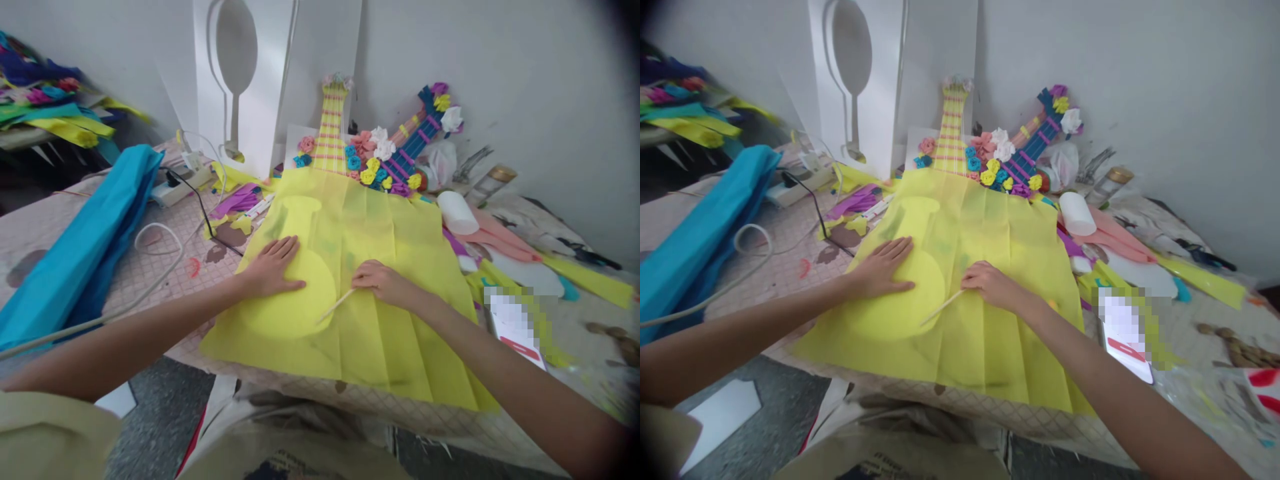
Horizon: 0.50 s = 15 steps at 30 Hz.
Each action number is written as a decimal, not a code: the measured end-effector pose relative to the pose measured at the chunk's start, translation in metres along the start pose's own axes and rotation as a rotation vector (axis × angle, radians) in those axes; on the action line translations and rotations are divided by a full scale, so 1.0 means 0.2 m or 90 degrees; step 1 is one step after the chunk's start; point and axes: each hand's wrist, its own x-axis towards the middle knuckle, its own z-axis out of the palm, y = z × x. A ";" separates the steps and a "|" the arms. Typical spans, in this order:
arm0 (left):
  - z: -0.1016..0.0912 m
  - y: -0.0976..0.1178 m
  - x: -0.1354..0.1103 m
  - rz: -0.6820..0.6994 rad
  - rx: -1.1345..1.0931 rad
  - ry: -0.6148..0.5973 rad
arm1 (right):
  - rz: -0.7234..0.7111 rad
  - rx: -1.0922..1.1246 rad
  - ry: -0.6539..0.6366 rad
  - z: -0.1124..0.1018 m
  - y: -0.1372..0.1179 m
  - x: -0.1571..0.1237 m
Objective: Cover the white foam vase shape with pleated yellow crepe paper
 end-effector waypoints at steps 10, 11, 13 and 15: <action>0.00 0.00 0.00 0.008 -0.006 0.007 | -0.011 0.023 -0.005 0.01 -0.06 0.01; 0.00 0.00 0.00 0.010 -0.007 0.010 | -0.015 0.026 -0.009 0.01 -0.06 0.00; 0.01 0.00 0.00 0.012 -0.009 0.013 | -0.018 0.032 -0.010 0.01 -0.06 0.01; 0.01 0.00 0.00 0.009 -0.010 0.012 | -0.014 0.034 0.004 0.01 -0.07 0.02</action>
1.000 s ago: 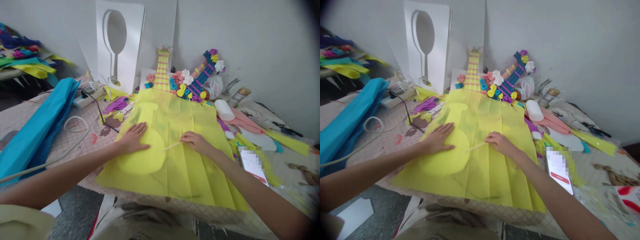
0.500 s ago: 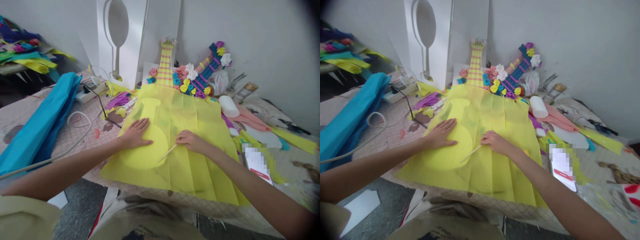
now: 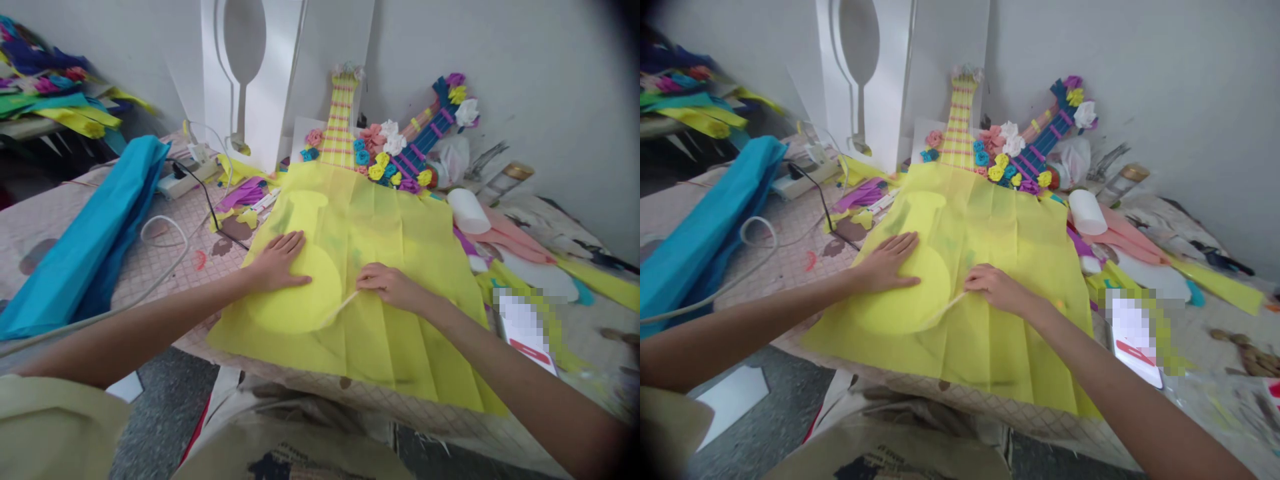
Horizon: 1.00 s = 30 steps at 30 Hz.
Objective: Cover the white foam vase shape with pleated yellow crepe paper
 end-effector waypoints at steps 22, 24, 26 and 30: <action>0.00 0.01 -0.01 -0.008 -0.014 0.004 | -0.036 0.070 0.057 0.08 -0.09 0.05; 0.00 0.01 -0.01 -0.008 -0.017 0.005 | -0.002 0.070 0.047 0.07 -0.09 0.03; -0.01 0.01 -0.01 -0.007 -0.021 0.003 | 0.003 0.078 0.026 0.06 -0.09 0.01; -0.01 0.01 -0.01 -0.007 -0.025 -0.004 | 0.011 0.097 0.028 0.05 -0.10 -0.02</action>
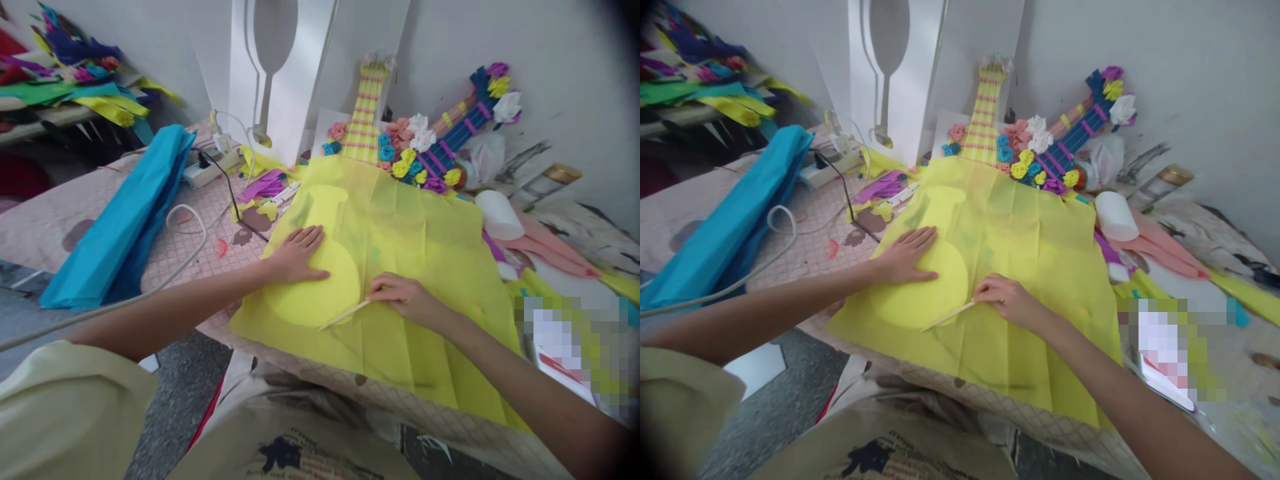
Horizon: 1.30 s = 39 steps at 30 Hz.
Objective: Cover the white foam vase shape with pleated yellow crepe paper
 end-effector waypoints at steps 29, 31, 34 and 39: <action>0.03 -0.01 0.00 -0.006 -0.004 0.023 | -0.056 -0.034 0.045 0.16 -0.09 0.25; 0.02 -0.01 0.00 -0.004 -0.006 0.019 | -0.082 -0.019 0.022 0.16 -0.09 0.24; 0.01 0.00 0.00 -0.008 -0.012 0.012 | -0.087 -0.004 0.019 0.14 -0.09 0.22; 0.01 -0.01 0.01 -0.017 -0.044 0.003 | -0.050 -0.008 0.027 0.11 -0.09 0.19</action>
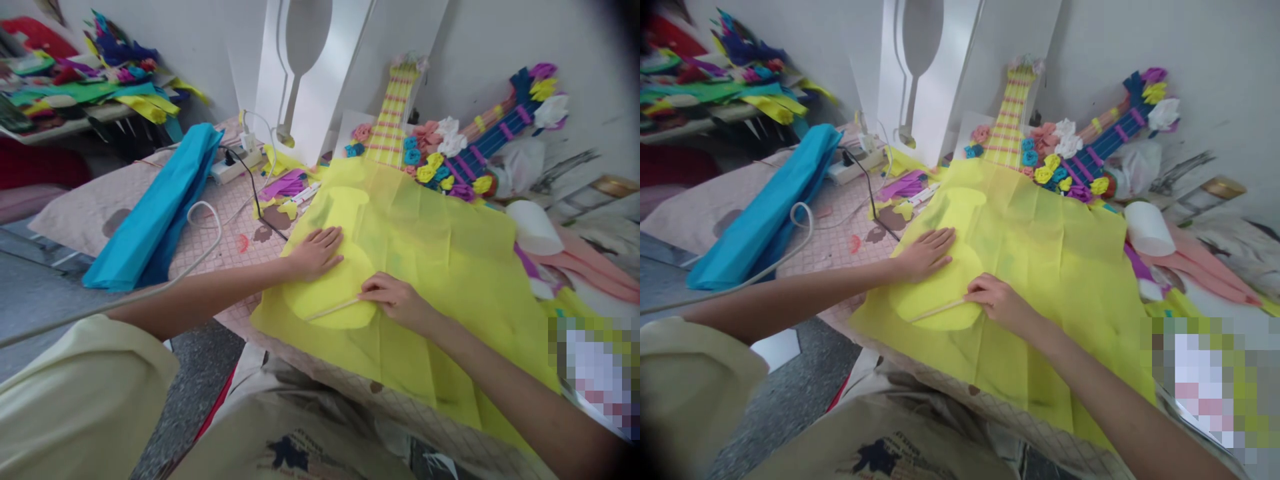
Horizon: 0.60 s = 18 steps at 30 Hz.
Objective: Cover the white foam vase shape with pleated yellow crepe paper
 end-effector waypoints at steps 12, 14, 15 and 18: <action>-0.09 -0.05 0.04 -0.057 -0.218 -0.080 | 0.027 -0.074 0.020 0.13 0.00 0.19; -0.09 -0.06 0.04 -0.054 -0.235 -0.081 | 0.011 -0.065 0.008 0.14 -0.01 0.17; -0.09 -0.06 0.04 -0.054 -0.245 -0.081 | 0.008 -0.060 0.007 0.14 0.00 0.17; -0.10 -0.07 0.04 -0.067 -0.282 -0.083 | 0.041 -0.062 0.033 0.13 0.01 0.15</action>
